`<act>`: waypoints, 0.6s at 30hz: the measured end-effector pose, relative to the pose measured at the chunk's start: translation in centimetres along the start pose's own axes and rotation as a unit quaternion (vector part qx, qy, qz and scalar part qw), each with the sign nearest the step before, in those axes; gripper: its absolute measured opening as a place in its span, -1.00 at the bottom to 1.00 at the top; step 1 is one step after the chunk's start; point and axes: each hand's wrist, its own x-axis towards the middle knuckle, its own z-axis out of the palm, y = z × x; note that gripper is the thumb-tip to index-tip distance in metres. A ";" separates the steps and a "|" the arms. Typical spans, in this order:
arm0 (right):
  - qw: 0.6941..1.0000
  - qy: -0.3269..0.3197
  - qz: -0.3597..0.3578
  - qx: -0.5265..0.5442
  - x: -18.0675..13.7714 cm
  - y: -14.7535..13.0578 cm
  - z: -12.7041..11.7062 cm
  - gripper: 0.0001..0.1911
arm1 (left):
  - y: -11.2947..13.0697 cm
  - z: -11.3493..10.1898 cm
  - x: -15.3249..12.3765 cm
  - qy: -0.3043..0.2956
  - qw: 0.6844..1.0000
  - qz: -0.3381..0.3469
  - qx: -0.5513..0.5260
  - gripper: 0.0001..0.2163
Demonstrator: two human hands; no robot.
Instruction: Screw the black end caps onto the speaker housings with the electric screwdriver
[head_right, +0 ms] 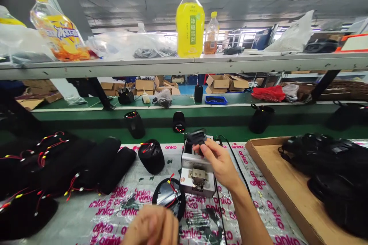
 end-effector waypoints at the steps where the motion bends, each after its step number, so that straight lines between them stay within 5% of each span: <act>1: 1.000 -0.012 -0.015 0.003 -1.2 -1.0 -0.1 -0.45 | 0.5 -0.3 -0.1 0.032 0.999 0.027 -0.033 -0.60; 5: 0.994 -0.067 -0.077 0.037 -6.0 -3.8 -0.1 -0.60 | 2.7 0.5 -0.6 0.109 0.983 0.110 -0.096 -0.73; 9: 0.987 -0.129 -0.083 0.055 -8.8 -4.8 0.5 -0.59 | 3.7 1.1 -0.1 0.230 0.965 0.128 0.016 -0.37; 13: 0.974 -0.211 -0.072 0.029 -9.7 -4.4 1.6 -0.61 | 3.2 0.0 0.9 0.205 0.972 0.106 0.033 -0.16; 17: 0.988 -0.096 -0.106 -0.062 -10.5 -3.3 2.2 -0.83 | 3.4 -0.7 1.1 0.221 0.958 0.141 0.118 -0.30; 18: 0.990 -0.043 -0.115 -0.066 -10.5 -3.1 2.4 -0.69 | 3.7 -0.7 1.1 0.232 0.949 0.146 0.155 -0.27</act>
